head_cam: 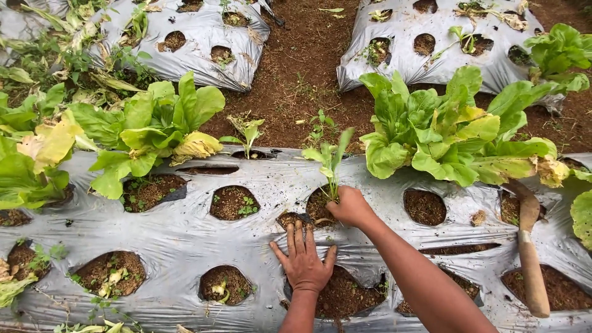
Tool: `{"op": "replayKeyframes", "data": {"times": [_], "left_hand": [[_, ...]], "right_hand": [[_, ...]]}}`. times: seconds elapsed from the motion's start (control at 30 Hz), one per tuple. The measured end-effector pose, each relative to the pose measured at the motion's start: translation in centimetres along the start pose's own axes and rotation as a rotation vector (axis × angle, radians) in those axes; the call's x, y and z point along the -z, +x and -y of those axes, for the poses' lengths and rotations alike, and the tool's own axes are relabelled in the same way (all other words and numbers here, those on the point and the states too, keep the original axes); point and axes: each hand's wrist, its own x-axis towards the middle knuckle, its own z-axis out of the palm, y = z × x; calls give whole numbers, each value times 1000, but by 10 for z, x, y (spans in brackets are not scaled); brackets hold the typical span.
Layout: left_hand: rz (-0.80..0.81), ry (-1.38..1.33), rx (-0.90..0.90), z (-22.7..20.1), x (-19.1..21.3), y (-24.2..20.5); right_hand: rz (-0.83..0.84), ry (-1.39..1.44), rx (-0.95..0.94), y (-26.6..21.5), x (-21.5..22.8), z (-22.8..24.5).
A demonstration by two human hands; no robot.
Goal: Using a hand sickle to cut weeds and clearing plant debris from a vegetable garden bed covered with plastic mulch.
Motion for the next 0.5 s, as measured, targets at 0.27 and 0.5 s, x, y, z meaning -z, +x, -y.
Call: {"op": "replayKeyframes", "data": {"times": [0.27,0.5], "left_hand": [[56,7,14,7,-20,-5],[69,25,0,6,-17,-5]], "right_hand": [[57,-175,293,-13,-41,-10],[151,114,106,-83,-13,-24]]}}
